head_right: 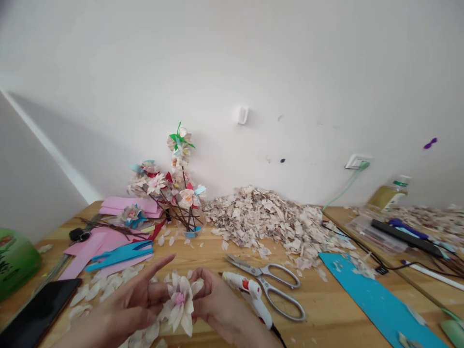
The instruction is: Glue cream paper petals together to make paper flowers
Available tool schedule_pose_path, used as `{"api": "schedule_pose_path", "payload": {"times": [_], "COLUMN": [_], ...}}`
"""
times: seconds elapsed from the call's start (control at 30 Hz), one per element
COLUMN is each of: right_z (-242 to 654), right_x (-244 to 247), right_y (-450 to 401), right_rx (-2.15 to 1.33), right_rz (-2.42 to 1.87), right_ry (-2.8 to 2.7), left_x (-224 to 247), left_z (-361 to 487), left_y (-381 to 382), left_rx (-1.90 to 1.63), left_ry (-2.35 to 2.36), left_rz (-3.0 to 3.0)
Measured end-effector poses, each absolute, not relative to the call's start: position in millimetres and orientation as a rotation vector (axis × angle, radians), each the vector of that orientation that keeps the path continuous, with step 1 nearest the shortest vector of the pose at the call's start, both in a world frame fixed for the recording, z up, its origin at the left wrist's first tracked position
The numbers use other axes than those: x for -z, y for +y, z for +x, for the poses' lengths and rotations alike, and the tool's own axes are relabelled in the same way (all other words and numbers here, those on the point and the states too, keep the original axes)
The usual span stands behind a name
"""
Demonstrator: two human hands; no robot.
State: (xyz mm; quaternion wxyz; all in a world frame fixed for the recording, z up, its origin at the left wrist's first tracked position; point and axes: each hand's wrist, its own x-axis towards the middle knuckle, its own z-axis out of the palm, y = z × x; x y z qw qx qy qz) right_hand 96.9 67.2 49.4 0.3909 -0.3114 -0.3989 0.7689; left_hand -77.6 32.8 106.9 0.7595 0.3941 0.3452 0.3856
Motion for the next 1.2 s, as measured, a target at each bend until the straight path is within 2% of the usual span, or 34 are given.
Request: {"api": "schedule_pose_path", "payload": {"times": [0.13, 0.3, 0.37, 0.6, 0.73, 1.2], "right_z": [96, 102, 104, 97, 94, 92], "right_x": [-46, -44, -46, -56, -57, -50], "right_y": [71, 67, 63, 60, 59, 53], "right_rx": [-1.817, -1.212, -1.118, -1.521, -1.643, -1.577], "right_rz": [-0.744, -0.930, -0.983, -0.953, -0.897, -0.848], "right_ry": [-1.019, -1.428, -1.487, -0.985, -0.938, -1.341], "left_x": [-103, -103, -102, -77, -65, -63], "left_z": [-77, -74, -72, -59, -51, -44], "left_y": [40, 46, 46, 51, 55, 53], "left_rx": [-0.924, -1.004, -1.054, -1.333, -1.311, -1.338], "left_ry": [0.690, 0.652, 0.710, 1.256, 1.131, 0.947], "left_rz": [0.688, 0.548, 0.555, 1.167, 1.098, 0.819]}}
